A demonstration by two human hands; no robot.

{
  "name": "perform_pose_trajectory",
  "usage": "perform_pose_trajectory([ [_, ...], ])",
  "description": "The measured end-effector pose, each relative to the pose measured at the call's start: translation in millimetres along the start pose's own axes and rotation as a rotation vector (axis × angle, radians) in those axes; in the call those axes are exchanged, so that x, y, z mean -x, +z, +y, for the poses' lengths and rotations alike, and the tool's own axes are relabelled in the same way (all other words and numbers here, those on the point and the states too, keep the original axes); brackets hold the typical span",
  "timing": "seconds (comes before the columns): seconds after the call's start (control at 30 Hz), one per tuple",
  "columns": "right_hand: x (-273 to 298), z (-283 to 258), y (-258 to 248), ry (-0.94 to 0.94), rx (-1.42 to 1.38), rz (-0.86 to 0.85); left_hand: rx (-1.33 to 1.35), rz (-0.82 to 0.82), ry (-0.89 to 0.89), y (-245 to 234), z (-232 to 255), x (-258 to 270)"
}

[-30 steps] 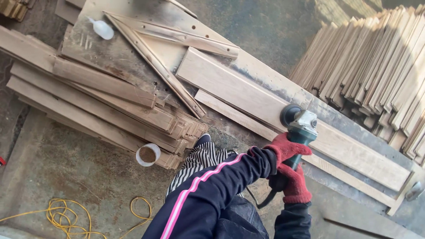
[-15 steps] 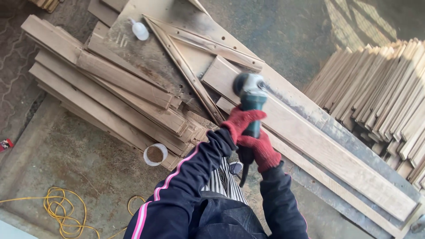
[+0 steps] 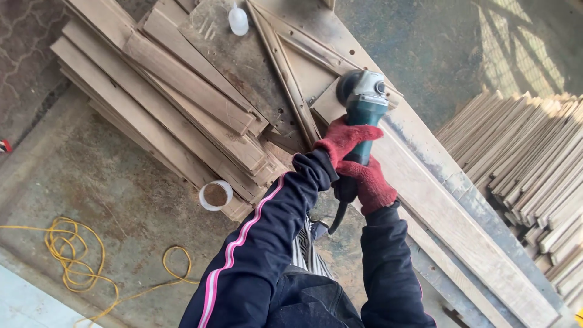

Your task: Sanding the surface and edges of a wooden plank using an angle grinder with a sanding disc.

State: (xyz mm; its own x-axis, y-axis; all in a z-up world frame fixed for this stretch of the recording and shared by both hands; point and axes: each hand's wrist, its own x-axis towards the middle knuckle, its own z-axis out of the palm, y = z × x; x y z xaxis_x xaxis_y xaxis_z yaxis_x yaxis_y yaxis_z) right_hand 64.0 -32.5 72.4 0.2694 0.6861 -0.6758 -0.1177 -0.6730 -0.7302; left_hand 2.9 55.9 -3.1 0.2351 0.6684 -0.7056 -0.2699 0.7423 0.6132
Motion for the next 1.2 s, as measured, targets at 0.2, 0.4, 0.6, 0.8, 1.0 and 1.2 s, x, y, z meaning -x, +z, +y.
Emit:
perform_pose_trajectory([
  [0.2,11,-4,-9,0.054,0.069,-0.094,0.005,0.104,0.019,-15,-13,44],
  [0.4,7,-2,-10,0.019,0.046,-0.116,0.119,0.061,0.217,-2,-13,32],
  [0.6,9,-7,-17,0.062,0.013,-0.077,-0.049,0.074,0.063,-1,-33,9],
  [0.8,20,14,-13,0.074,0.138,-0.196,0.117,0.155,-0.136,-32,-45,30],
  [1.0,55,54,-71,0.093,-0.074,0.033,-0.064,-0.060,-0.184,31,-104,27],
  [1.2,117,102,-138,0.125,-0.301,0.356,-0.283,-0.310,-0.306,126,-158,88],
])
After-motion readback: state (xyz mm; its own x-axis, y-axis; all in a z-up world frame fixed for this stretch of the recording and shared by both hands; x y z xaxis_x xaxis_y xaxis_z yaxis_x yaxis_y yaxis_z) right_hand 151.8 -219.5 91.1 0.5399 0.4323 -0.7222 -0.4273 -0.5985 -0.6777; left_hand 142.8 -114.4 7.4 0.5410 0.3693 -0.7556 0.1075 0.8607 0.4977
